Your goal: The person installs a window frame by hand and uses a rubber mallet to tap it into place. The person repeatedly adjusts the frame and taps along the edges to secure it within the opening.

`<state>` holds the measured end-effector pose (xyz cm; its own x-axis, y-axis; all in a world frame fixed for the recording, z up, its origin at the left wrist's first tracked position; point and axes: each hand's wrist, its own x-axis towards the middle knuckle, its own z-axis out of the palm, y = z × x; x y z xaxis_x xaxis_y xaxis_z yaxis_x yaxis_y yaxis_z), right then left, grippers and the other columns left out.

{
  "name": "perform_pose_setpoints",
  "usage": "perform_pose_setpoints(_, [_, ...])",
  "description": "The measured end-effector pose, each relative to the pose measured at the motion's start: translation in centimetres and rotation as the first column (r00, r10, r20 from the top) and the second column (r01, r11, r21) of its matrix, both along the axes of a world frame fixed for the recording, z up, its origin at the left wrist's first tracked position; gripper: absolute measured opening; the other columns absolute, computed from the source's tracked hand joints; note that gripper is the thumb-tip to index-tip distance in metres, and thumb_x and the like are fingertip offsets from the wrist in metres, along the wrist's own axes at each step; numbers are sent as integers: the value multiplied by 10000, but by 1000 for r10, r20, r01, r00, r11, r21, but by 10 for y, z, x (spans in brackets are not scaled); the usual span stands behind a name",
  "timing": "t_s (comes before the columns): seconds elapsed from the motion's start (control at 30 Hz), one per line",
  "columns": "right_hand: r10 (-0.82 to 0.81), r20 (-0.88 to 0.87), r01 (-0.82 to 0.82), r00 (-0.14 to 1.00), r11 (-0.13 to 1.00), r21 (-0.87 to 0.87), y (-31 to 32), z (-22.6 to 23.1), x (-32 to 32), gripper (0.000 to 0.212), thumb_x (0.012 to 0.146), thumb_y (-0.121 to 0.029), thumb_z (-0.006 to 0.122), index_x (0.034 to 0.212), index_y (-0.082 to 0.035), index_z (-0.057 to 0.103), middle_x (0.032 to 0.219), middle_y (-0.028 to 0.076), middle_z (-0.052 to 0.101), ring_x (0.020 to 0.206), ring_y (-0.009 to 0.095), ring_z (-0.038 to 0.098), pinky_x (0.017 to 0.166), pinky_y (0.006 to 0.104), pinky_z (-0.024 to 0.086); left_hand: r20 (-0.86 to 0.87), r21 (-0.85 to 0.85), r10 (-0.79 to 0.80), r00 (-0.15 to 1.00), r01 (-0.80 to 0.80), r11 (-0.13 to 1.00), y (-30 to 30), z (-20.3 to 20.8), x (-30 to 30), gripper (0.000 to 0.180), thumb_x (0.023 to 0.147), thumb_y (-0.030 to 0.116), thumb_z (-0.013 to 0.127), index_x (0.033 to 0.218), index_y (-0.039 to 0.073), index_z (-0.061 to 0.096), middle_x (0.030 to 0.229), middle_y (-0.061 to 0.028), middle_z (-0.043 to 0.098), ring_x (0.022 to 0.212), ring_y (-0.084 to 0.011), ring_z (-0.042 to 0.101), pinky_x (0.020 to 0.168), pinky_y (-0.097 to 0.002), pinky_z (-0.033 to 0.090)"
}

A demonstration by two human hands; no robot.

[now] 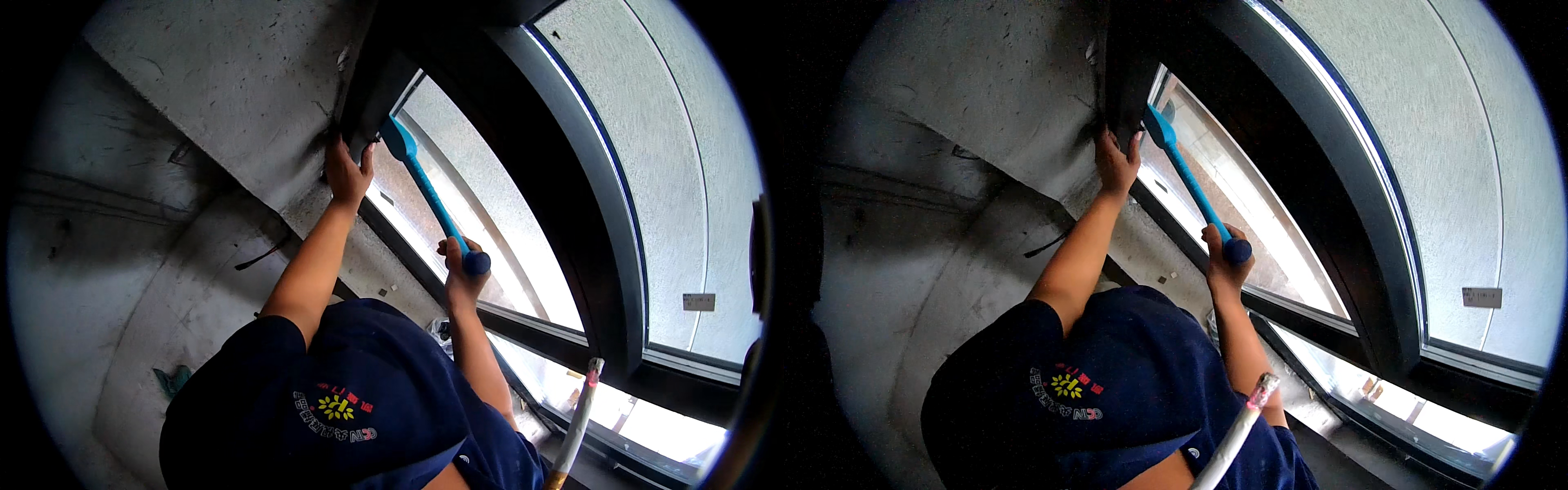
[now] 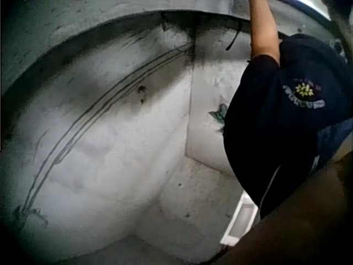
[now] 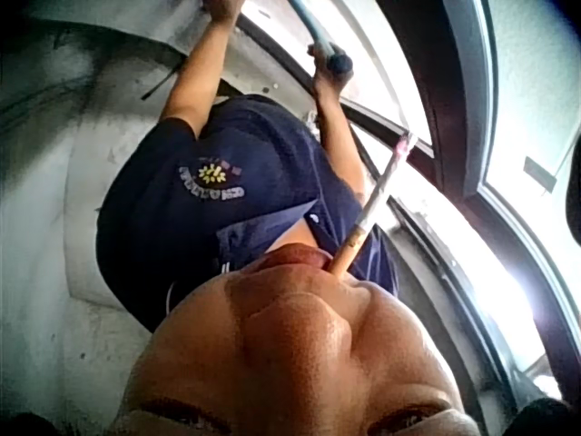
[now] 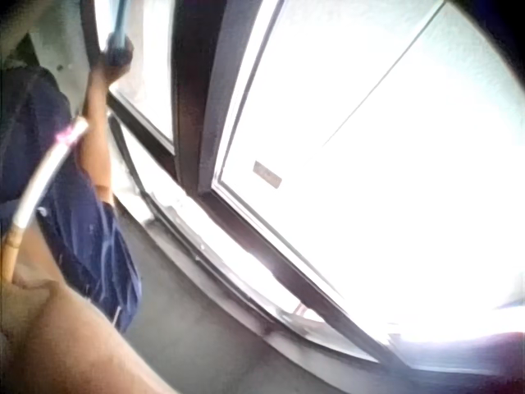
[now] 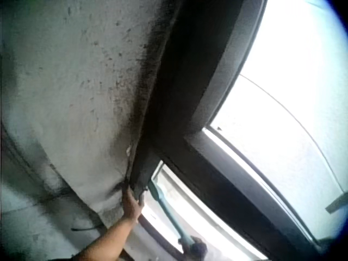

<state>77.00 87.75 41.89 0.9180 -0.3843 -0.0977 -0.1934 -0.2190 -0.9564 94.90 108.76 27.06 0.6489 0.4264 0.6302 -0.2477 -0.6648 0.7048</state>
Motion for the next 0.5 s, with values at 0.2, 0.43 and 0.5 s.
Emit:
perform_pose_setpoints(0.2, [-8, -3, 7, 1000, 999, -36, 10, 4, -2, 367, 921, -278, 751, 1075, 43, 664, 877, 123, 726, 835, 185, 698, 808, 329, 538, -38, -37, -4, 999, 2, 999, 1, 13, 0, 800, 901, 449, 713, 1425, -59, 385, 1306, -305, 533, 1171, -469, 558, 994, -492, 462])
perform_pose_setpoints(0.43, [39, 48, -35, 998, 996, -80, -2, 4, 3, 327, 936, -276, 734, 1033, 25, 650, 785, 80, 696, 696, 122, 638, 635, 251, 475, -62, 27, 182, 981, -181, 983, -17, 10, 5, 767, 922, 449, 680, 1431, -42, 382, 1338, -315, 503, 1191, -487, 532, 980, -528, 464])
perform_pose_setpoints(0.5, [63, 40, -58, 997, 991, -117, -4, 11, 4, 329, 937, -275, 733, 1040, 26, 648, 780, 84, 694, 688, 126, 639, 627, 255, 475, -66, 22, 194, 979, -193, 981, -18, 6, 6, 747, 926, 433, 678, 1426, -40, 388, 1329, -318, 504, 1169, -494, 532, 970, -532, 467])
